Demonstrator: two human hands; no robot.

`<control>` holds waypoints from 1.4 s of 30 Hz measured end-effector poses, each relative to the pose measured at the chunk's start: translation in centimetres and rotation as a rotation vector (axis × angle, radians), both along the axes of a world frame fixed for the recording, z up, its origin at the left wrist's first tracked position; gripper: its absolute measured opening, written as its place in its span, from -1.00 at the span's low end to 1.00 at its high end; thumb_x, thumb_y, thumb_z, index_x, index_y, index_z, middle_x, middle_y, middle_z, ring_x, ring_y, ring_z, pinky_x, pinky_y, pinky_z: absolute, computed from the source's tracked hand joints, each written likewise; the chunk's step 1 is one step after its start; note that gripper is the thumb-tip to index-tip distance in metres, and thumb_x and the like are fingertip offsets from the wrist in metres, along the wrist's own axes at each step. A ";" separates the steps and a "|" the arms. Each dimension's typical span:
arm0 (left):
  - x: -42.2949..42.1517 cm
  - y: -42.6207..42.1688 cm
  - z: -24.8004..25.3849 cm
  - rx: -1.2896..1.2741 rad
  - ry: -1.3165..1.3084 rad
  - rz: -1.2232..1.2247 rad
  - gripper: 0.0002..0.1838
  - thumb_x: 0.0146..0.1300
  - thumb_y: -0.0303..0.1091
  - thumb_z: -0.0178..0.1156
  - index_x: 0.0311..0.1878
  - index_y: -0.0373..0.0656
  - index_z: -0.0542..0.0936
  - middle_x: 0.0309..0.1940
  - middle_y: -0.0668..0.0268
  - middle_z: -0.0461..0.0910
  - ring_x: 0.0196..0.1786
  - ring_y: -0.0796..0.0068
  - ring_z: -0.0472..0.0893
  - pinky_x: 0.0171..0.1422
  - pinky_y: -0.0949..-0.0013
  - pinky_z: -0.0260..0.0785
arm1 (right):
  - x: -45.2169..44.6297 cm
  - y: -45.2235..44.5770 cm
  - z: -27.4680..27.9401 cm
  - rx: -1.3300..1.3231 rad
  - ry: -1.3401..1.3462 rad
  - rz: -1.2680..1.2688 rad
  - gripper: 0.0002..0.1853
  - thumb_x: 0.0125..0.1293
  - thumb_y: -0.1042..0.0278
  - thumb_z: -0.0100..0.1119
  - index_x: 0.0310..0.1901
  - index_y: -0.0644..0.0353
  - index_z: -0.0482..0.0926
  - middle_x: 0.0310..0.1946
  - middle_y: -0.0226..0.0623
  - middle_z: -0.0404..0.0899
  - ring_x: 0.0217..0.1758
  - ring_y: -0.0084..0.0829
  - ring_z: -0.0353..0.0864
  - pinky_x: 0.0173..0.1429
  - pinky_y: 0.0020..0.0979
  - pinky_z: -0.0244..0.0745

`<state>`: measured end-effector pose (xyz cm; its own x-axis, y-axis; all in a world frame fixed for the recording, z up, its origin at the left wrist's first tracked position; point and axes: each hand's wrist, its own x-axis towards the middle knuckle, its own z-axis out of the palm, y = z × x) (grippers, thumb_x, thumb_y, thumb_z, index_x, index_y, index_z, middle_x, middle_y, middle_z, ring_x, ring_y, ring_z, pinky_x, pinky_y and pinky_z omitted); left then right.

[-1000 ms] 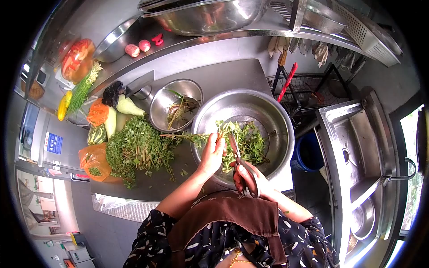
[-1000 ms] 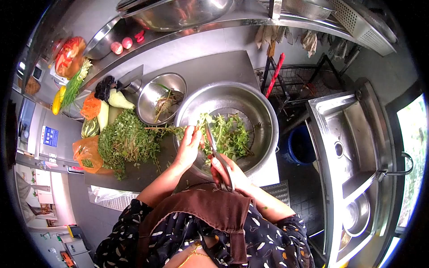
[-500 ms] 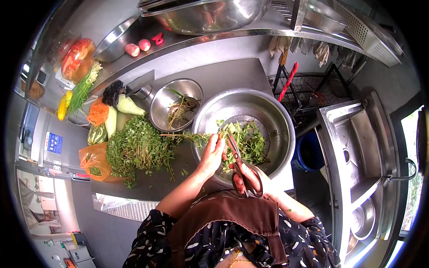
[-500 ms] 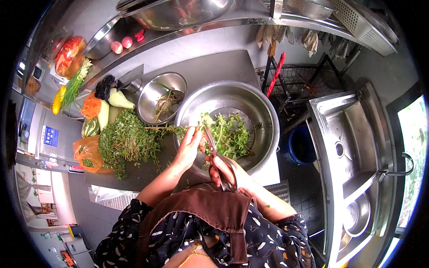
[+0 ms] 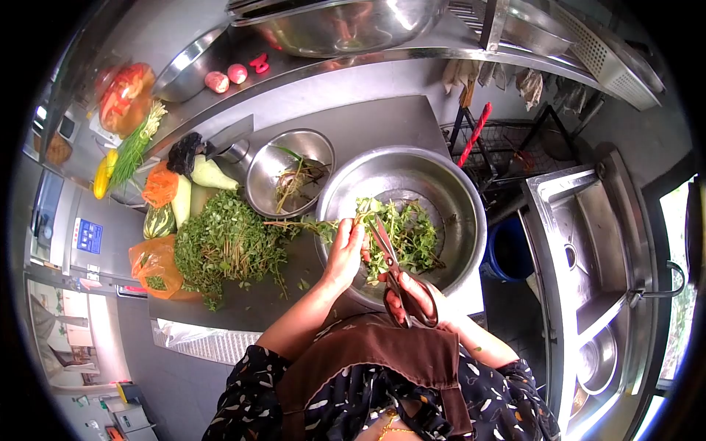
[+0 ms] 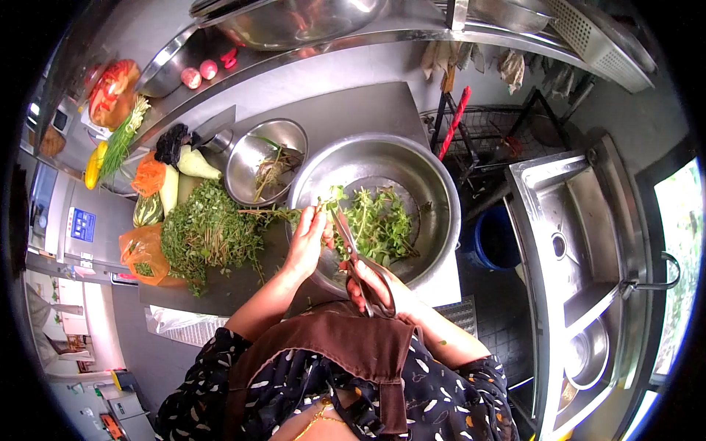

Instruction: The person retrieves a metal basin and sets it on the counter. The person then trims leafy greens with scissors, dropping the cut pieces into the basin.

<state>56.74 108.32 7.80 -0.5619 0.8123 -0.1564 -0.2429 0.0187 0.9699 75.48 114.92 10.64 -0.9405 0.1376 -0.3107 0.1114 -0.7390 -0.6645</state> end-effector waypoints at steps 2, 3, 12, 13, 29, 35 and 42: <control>0.0 -0.1 -0.2 -0.007 0.010 -0.023 -0.80 0.53 -0.25 -0.16 0.05 -0.12 0.33 -0.44 0.44 0.32 -0.41 0.66 0.33 -0.33 0.51 0.33 | -0.1 0.0 0.0 -0.038 -0.007 0.004 -0.41 0.45 -0.14 -0.10 0.15 0.30 0.33 -0.51 -0.44 0.35 -0.55 -0.59 0.35 -0.45 -0.55 0.29; 0.1 0.0 -0.1 -0.013 0.038 -0.038 -0.81 0.52 -0.25 -0.15 0.02 -0.12 0.33 -0.44 0.44 0.32 -0.41 0.66 0.33 -0.33 0.51 0.33 | -0.3 -0.1 -0.1 -0.038 -0.007 0.001 -0.41 0.45 -0.14 -0.10 0.15 0.30 0.33 -0.51 -0.44 0.35 -0.55 -0.59 0.35 -0.45 -0.55 0.29; 0.5 -0.1 0.0 0.023 -0.096 -0.061 -0.84 0.51 -0.25 -0.13 -0.09 -0.12 0.34 -0.47 0.44 0.34 -0.44 0.66 0.33 -0.36 0.53 0.30 | -0.9 0.1 -0.6 0.042 -0.010 0.004 -0.44 0.44 -0.09 -0.04 0.13 0.33 0.36 -0.54 -0.44 0.33 -0.60 -0.61 0.33 -0.51 -0.57 0.26; 0.4 -0.1 0.1 0.048 -0.187 -0.068 -0.85 0.51 -0.24 -0.12 -0.09 -0.11 0.34 -0.47 0.44 0.33 -0.44 0.65 0.33 -0.35 0.51 0.30 | -0.9 0.1 -0.6 0.113 -0.036 0.001 -0.45 0.44 -0.08 -0.04 0.12 0.32 0.36 -0.54 -0.45 0.33 -0.60 -0.61 0.33 -0.51 -0.57 0.27; 0.3 0.1 1.4 0.050 -0.478 -0.150 -0.84 0.50 -0.20 -0.12 -0.18 -0.02 0.36 -0.52 0.48 0.30 -0.42 0.58 0.35 -0.32 0.41 0.27 | -1.1 0.1 -0.9 0.154 -0.070 -0.037 -0.52 0.45 -0.05 -0.05 0.07 0.27 0.39 -0.60 -0.48 0.28 -0.66 -0.63 0.28 -0.56 -0.57 0.22; -0.8 -0.3 1.5 0.073 -0.746 -0.231 -0.82 0.49 -0.17 -0.10 -0.23 0.01 0.41 -0.53 0.46 0.31 -0.43 0.51 0.36 -0.33 0.38 0.28 | -1.1 0.4 -1.9 -0.044 -0.212 -0.222 -0.49 0.44 -0.08 -0.03 0.08 0.28 0.38 -0.63 -0.48 0.27 -0.69 -0.63 0.24 -0.60 -0.57 0.19; -4.2 0.0 1.4 0.068 -0.547 -0.051 -0.78 0.44 -0.10 0.01 -0.13 -0.04 0.40 -0.52 0.46 0.42 -0.47 0.54 0.46 -0.42 0.40 0.37 | 0.2 0.4 -2.3 -0.098 -0.026 -0.070 -0.41 0.43 -0.20 -0.11 0.17 0.22 0.32 -0.51 -0.41 0.29 -0.53 -0.53 0.32 -0.42 -0.49 0.27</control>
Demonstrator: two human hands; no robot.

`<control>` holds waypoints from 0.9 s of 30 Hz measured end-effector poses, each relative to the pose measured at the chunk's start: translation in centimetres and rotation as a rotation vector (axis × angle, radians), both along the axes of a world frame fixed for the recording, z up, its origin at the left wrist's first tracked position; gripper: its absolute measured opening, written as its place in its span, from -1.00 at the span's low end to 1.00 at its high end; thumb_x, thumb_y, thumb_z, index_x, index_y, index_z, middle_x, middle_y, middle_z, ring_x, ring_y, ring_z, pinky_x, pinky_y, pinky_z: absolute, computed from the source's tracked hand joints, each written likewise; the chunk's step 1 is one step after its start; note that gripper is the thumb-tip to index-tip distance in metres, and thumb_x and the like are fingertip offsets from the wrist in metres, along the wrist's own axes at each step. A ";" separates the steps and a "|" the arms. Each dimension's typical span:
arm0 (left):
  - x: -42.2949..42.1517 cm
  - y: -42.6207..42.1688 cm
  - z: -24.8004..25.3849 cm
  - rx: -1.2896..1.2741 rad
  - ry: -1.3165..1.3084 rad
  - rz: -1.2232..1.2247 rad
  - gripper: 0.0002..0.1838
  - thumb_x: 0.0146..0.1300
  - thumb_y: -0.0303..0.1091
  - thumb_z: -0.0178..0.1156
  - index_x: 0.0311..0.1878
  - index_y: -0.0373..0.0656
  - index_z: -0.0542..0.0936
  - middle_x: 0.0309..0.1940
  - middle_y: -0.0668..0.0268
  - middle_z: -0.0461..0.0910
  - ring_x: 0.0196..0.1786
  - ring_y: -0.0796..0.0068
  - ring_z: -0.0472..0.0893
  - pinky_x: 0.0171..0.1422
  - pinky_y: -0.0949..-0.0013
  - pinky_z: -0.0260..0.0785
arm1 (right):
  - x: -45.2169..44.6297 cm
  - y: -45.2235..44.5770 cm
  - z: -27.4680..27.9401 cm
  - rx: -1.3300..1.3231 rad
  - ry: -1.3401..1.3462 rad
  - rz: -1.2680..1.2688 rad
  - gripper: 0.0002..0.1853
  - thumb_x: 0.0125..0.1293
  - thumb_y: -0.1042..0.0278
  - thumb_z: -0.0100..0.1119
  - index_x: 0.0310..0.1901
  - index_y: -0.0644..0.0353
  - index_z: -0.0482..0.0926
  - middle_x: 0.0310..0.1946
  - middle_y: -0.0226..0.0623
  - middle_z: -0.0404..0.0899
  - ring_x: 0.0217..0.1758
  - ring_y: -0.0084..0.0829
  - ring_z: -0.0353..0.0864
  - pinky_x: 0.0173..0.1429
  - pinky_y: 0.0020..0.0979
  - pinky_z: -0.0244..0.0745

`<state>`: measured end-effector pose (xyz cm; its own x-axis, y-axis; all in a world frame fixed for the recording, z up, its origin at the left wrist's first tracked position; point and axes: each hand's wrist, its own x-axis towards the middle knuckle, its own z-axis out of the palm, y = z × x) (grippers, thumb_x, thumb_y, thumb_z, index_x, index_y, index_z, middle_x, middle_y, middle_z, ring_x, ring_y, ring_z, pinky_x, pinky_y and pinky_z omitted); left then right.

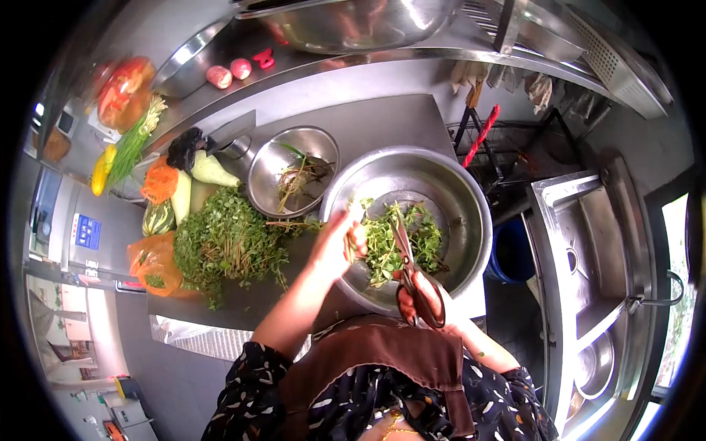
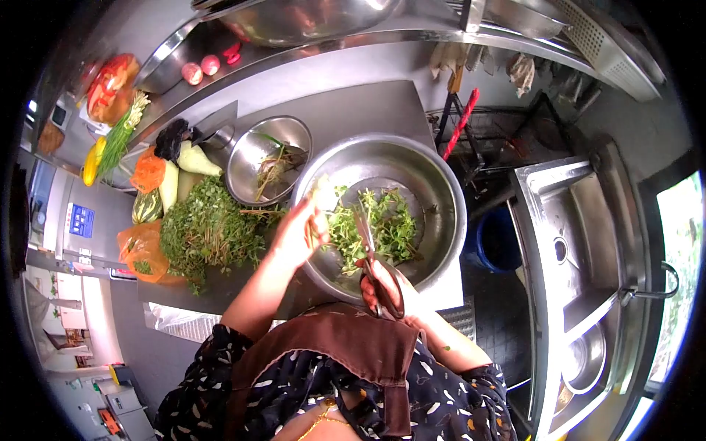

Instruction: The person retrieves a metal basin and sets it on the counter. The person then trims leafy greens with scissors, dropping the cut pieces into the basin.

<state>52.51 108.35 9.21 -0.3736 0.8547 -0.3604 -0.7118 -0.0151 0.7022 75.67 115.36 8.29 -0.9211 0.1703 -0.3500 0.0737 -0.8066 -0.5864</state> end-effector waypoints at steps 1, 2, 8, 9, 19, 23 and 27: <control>-2.1 0.3 0.2 0.015 0.146 0.027 -0.77 0.43 -0.08 0.03 -0.13 -0.03 0.39 -0.53 0.48 0.43 -0.49 0.55 0.48 -0.44 0.41 0.39 | 0.0 0.0 -0.1 0.016 0.004 -0.003 -0.41 0.43 -0.20 -0.12 0.18 0.21 0.31 -0.51 -0.41 0.29 -0.53 -0.53 0.32 -0.42 -0.49 0.28; -4.7 0.7 0.4 0.029 0.291 0.056 -0.76 0.41 -0.06 0.05 -0.12 -0.01 0.38 -0.53 0.51 0.45 -0.50 0.55 0.50 -0.46 0.42 0.41 | 0.1 0.0 -0.1 0.033 0.007 -0.005 -0.41 0.43 -0.20 -0.12 0.19 0.20 0.30 -0.52 -0.42 0.29 -0.53 -0.53 0.32 -0.42 -0.50 0.28; -18.3 1.5 -2.9 -0.589 1.189 0.340 -0.11 0.27 0.07 0.19 0.48 -0.16 0.00 0.31 -0.09 0.27 0.28 0.17 0.40 0.28 0.18 0.35 | 0.4 -0.1 -0.1 0.041 -0.002 -0.035 -0.41 0.44 -0.16 -0.10 0.19 0.24 0.29 -0.52 -0.40 0.29 -0.52 -0.53 0.33 -0.42 -0.49 0.28; -16.0 0.8 -0.1 -0.708 1.396 0.236 -0.20 0.27 -0.02 0.21 0.42 -0.24 0.12 0.31 -0.11 0.31 0.31 0.12 0.40 0.27 0.23 0.35 | 0.6 0.0 -0.5 0.039 -0.006 -0.034 -0.41 0.44 -0.16 -0.10 0.18 0.24 0.29 -0.53 -0.40 0.29 -0.53 -0.53 0.33 -0.42 -0.49 0.28; -12.0 -3.6 3.6 -1.052 1.514 -0.839 -0.69 0.15 -0.22 0.27 -0.12 -0.23 0.63 -0.13 0.07 0.62 -0.09 0.16 0.62 -0.02 0.21 0.44 | 0.5 0.0 0.0 0.121 -0.080 0.016 -0.43 0.43 -0.14 -0.05 0.14 0.27 0.34 -0.54 -0.39 0.31 -0.57 -0.52 0.35 -0.48 -0.50 0.29; -11.1 -6.3 5.6 -0.507 1.673 -0.528 -0.87 0.15 -0.38 0.27 -0.27 -0.22 0.62 -0.38 0.21 0.52 -0.27 0.29 0.58 -0.10 0.30 0.43 | 0.6 0.3 0.2 0.213 -0.063 0.067 -0.45 0.42 -0.10 -0.02 0.15 0.27 0.35 -0.54 -0.42 0.32 -0.56 -0.55 0.36 -0.48 -0.50 0.31; -8.4 -6.7 10.4 -0.497 1.646 -0.400 -0.88 0.17 -0.45 0.25 -0.26 -0.29 0.59 -0.34 0.23 0.50 -0.27 0.39 0.57 -0.11 0.38 0.44 | 0.7 0.2 1.4 0.249 -0.058 0.097 -0.46 0.42 -0.08 0.01 0.16 0.25 0.36 -0.54 -0.46 0.33 -0.54 -0.58 0.37 -0.45 -0.53 0.31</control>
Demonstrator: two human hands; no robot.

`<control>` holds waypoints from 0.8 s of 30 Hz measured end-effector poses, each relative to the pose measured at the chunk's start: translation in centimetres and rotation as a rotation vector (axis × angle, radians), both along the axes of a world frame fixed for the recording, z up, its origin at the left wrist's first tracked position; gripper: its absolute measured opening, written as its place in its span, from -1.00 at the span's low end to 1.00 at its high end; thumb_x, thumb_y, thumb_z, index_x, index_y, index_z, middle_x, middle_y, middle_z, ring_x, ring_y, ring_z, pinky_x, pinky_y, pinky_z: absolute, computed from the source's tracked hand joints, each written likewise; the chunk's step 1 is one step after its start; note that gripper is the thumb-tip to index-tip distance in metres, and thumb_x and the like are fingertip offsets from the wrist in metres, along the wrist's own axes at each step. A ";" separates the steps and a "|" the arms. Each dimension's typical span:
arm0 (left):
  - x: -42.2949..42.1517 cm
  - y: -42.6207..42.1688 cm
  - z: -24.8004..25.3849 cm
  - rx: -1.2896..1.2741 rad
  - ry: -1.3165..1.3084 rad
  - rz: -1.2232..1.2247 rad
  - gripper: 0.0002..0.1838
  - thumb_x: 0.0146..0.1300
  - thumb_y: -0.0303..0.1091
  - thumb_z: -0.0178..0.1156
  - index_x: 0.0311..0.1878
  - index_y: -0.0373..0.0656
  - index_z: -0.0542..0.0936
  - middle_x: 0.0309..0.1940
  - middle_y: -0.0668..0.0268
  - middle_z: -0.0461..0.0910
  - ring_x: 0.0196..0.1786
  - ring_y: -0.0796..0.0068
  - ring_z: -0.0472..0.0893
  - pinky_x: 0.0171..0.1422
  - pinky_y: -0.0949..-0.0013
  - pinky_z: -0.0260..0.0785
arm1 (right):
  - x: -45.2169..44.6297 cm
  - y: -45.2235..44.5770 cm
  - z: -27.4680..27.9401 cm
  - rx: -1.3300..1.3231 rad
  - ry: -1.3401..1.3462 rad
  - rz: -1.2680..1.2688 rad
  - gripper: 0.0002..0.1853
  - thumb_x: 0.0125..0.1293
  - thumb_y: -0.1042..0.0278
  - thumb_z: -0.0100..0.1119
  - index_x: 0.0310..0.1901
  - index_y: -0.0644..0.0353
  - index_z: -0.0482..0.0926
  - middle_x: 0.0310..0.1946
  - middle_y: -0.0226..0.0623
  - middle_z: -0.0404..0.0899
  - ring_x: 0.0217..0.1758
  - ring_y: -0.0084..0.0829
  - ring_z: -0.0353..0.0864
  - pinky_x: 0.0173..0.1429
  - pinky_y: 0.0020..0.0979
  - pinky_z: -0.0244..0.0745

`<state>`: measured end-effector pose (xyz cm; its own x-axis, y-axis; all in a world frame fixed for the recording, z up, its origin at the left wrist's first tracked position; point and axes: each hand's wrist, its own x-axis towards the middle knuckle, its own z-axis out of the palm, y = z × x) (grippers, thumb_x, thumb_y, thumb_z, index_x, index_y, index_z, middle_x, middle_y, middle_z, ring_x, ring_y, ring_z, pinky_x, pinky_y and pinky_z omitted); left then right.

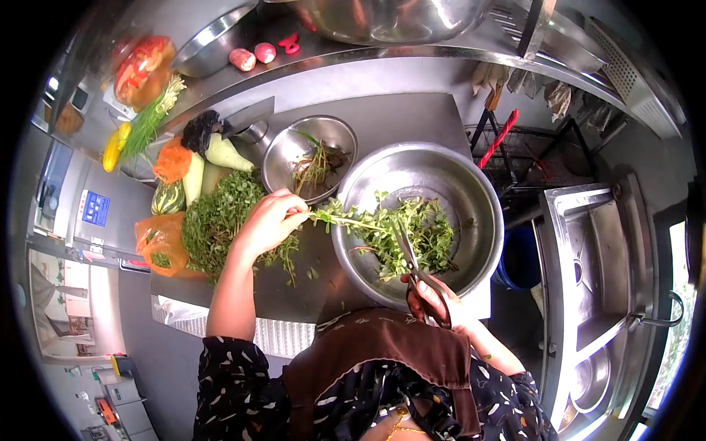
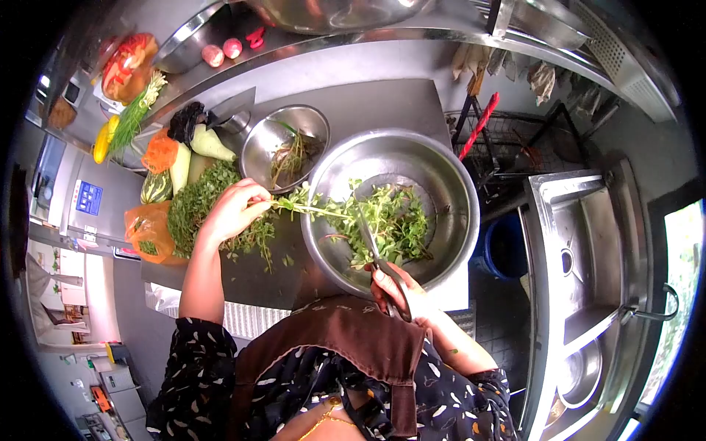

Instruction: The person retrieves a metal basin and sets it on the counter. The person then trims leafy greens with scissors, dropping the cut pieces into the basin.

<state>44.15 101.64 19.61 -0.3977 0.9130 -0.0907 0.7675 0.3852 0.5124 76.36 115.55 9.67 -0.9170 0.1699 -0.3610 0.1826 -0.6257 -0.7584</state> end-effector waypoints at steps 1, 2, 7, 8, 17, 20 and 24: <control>0.3 -0.1 0.0 0.002 0.004 -0.003 -0.88 0.17 -0.45 0.25 -0.26 -0.29 0.59 -0.34 0.23 0.50 -0.27 0.39 0.57 -0.11 0.38 0.44 | 0.0 0.0 0.3 0.049 -0.012 0.022 -0.47 0.42 -0.07 0.02 0.17 0.24 0.37 -0.54 -0.47 0.33 -0.53 -0.59 0.36 -0.43 -0.54 0.30; 0.6 -0.2 -0.2 0.056 -0.018 0.037 -0.88 0.18 -0.45 0.25 -0.26 -0.29 0.59 -0.33 0.23 0.50 -0.26 0.39 0.57 -0.11 0.38 0.44 | -0.1 -0.1 0.5 0.099 -0.025 0.044 -0.47 0.42 -0.07 0.02 0.17 0.22 0.37 -0.53 -0.48 0.33 -0.53 -0.61 0.36 -0.41 -0.55 0.30; 1.9 -0.1 0.1 0.163 -0.018 0.066 -0.88 0.18 -0.45 0.25 -0.24 -0.28 0.59 -0.31 0.24 0.51 -0.23 0.38 0.58 -0.09 0.38 0.44 | -0.1 0.1 1.1 0.156 -0.048 0.084 -0.37 0.39 -0.20 -0.01 0.20 0.23 0.33 -0.48 -0.45 0.35 -0.45 -0.59 0.37 -0.34 -0.54 0.30; 2.2 -0.1 0.3 0.172 -0.005 0.071 -0.87 0.17 -0.45 0.26 -0.24 -0.28 0.60 -0.31 0.24 0.51 -0.23 0.39 0.58 -0.09 0.38 0.44 | -0.2 0.2 1.2 0.134 -0.051 0.090 -0.36 0.39 -0.21 -0.03 0.20 0.25 0.33 -0.49 -0.45 0.35 -0.46 -0.58 0.38 -0.36 -0.54 0.31; 3.2 -0.1 0.7 0.135 0.013 0.045 -0.87 0.17 -0.44 0.25 -0.23 -0.28 0.61 -0.30 0.21 0.54 -0.22 0.35 0.61 -0.10 0.36 0.47 | -1.7 0.3 -0.5 0.061 -0.095 0.102 -0.37 0.39 -0.24 -0.06 0.08 0.29 0.41 -0.54 -0.47 0.32 -0.62 -0.59 0.37 -0.51 -0.54 0.32; 2.9 -0.3 0.3 0.177 0.031 0.019 -0.86 0.19 -0.38 0.26 -0.24 -0.22 0.63 -0.30 0.24 0.57 -0.27 0.35 0.65 -0.16 0.37 0.47 | -2.0 0.2 -1.4 0.043 -0.098 0.105 -0.36 0.39 -0.25 -0.07 0.07 0.29 0.42 -0.56 -0.47 0.32 -0.64 -0.60 0.35 -0.55 -0.55 0.29; 3.0 -0.4 0.4 0.155 -0.002 0.000 -0.88 0.19 -0.42 0.25 -0.24 -0.24 0.62 -0.30 0.23 0.55 -0.29 0.38 0.63 -0.19 0.39 0.46 | -1.7 0.1 -0.7 0.074 -0.107 0.098 -0.41 0.41 -0.17 -0.03 0.06 0.32 0.43 -0.59 -0.48 0.30 -0.64 -0.62 0.32 -0.54 -0.55 0.25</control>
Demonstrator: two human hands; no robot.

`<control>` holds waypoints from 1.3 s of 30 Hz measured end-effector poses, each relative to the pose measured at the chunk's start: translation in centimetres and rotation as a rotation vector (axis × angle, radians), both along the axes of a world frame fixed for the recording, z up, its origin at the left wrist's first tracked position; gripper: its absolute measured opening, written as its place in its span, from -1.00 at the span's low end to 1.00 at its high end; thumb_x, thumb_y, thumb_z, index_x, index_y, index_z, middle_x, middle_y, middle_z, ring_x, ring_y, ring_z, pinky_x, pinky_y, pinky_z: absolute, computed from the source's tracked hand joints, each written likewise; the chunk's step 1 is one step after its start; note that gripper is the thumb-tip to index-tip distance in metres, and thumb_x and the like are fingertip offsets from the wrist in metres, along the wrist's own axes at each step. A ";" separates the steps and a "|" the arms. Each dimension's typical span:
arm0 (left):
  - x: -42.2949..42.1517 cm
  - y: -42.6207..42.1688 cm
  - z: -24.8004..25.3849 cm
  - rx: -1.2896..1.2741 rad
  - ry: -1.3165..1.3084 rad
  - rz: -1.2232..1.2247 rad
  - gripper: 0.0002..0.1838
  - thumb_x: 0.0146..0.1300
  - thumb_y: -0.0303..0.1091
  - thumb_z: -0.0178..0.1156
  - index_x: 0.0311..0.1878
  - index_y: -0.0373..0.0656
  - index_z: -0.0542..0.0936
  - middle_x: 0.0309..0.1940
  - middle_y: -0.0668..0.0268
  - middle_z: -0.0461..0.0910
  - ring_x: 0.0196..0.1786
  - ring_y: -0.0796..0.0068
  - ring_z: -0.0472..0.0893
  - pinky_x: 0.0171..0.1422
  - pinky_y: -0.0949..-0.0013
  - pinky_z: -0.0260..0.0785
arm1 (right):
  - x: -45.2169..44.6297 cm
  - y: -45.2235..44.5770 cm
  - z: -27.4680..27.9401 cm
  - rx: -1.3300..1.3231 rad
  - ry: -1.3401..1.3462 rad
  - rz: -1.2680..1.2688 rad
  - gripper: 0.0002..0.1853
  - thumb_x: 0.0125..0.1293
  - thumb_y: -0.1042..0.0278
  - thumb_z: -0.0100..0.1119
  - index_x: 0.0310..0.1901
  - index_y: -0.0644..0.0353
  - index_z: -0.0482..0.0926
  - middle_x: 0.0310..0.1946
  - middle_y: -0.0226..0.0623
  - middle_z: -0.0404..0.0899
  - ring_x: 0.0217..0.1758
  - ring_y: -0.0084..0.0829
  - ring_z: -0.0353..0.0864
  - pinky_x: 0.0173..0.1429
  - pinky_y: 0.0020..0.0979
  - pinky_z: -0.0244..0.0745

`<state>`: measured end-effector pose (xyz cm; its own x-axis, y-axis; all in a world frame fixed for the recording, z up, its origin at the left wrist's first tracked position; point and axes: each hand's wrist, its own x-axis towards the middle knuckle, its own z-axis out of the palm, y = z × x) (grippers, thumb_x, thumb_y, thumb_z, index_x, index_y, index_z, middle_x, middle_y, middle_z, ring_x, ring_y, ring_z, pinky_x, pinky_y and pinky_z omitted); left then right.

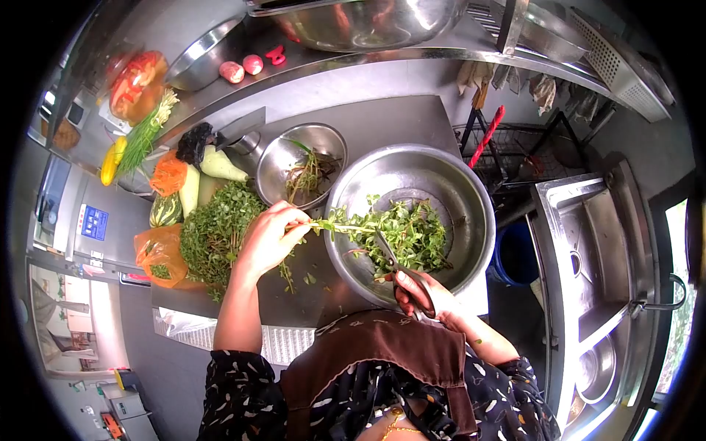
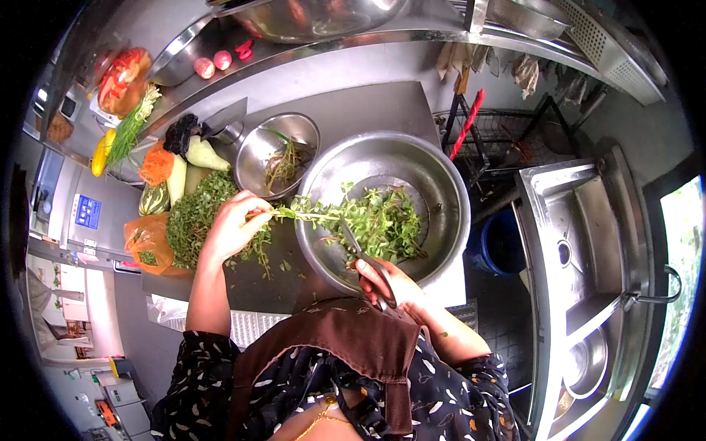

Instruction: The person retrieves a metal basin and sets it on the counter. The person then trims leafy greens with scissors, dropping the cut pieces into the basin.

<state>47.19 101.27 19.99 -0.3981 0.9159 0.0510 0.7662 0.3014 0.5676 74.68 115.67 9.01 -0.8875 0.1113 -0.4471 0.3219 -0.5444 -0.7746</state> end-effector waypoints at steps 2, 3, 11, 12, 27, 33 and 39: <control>-0.1 0.0 -0.6 0.002 -0.111 0.015 -0.88 0.20 -0.48 0.24 -0.21 -0.27 0.60 -0.30 0.24 0.53 -0.31 0.44 0.61 -0.21 0.42 0.44 | 0.0 0.0 0.0 0.039 -0.028 -0.002 -0.42 0.43 -0.12 -0.04 0.08 0.36 0.42 -0.59 -0.48 0.28 -0.62 -0.62 0.31 -0.51 -0.55 0.26; -0.2 0.0 -1.2 0.003 -0.111 0.015 -0.88 0.20 -0.48 0.24 -0.21 -0.27 0.60 -0.30 0.24 0.53 -0.31 0.44 0.61 -0.21 0.42 0.44 | 0.0 0.0 -0.5 0.024 -0.053 -0.049 -0.44 0.43 -0.09 -0.01 0.07 0.35 0.42 -0.60 -0.48 0.27 -0.62 -0.63 0.29 -0.52 -0.56 0.24; 0.5 1.4 -8.5 0.151 -1.159 0.242 -0.75 0.28 -0.54 0.15 0.03 -0.24 0.49 -0.20 0.37 0.56 -0.28 0.63 0.52 -0.23 0.57 0.40 | 0.7 -0.9 1.3 0.068 0.091 -0.096 -0.55 0.35 -0.07 0.14 0.07 0.09 0.46 -0.59 -0.59 0.29 -0.56 -0.71 0.27 -0.48 -0.60 0.20; 1.2 1.9 -9.0 0.193 -1.246 0.293 -0.75 0.28 -0.54 0.15 0.02 -0.23 0.49 -0.21 0.36 0.56 -0.28 0.61 0.54 -0.23 0.56 0.41 | 0.8 -0.8 1.8 0.184 0.086 -0.035 -0.52 0.35 -0.08 0.14 0.11 0.11 0.44 -0.52 -0.57 0.35 -0.47 -0.70 0.30 -0.39 -0.59 0.22; 5.7 4.4 -11.1 0.326 -1.498 0.279 -0.80 0.26 -0.56 0.17 -0.08 -0.12 0.48 -0.25 0.38 0.56 -0.29 0.56 0.58 -0.22 0.48 0.48 | 0.0 -1.3 -0.2 0.417 0.053 -0.069 -0.45 0.33 -0.13 0.15 0.10 0.21 0.44 -0.39 -0.40 0.46 -0.34 -0.66 0.41 -0.29 -0.54 0.31; 6.0 4.9 -11.6 0.310 -1.625 0.295 -0.85 0.31 -0.52 0.13 -0.08 -0.12 0.48 -0.25 0.40 0.56 -0.29 0.55 0.58 -0.23 0.48 0.48 | 0.2 -1.5 0.1 0.329 0.007 -0.064 -0.54 0.35 -0.01 0.17 0.06 0.22 0.45 -0.54 -0.51 0.41 -0.53 -0.66 0.35 -0.45 -0.54 0.25; 5.7 5.5 -11.6 0.301 -1.790 0.324 -0.83 0.34 -0.49 0.10 -0.03 -0.15 0.53 -0.30 0.40 0.59 -0.32 0.60 0.57 -0.26 0.52 0.45 | 0.8 -1.5 0.2 0.141 0.045 -0.131 -0.53 0.35 -0.01 0.18 0.06 0.22 0.43 -0.61 -0.61 0.33 -0.62 -0.73 0.23 -0.55 -0.59 0.11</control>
<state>52.84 106.76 8.43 -0.2908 0.8429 -0.4528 -0.8024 0.0429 0.5952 75.50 114.22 9.20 -0.8799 0.2862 -0.3793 0.2187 -0.4647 -0.8580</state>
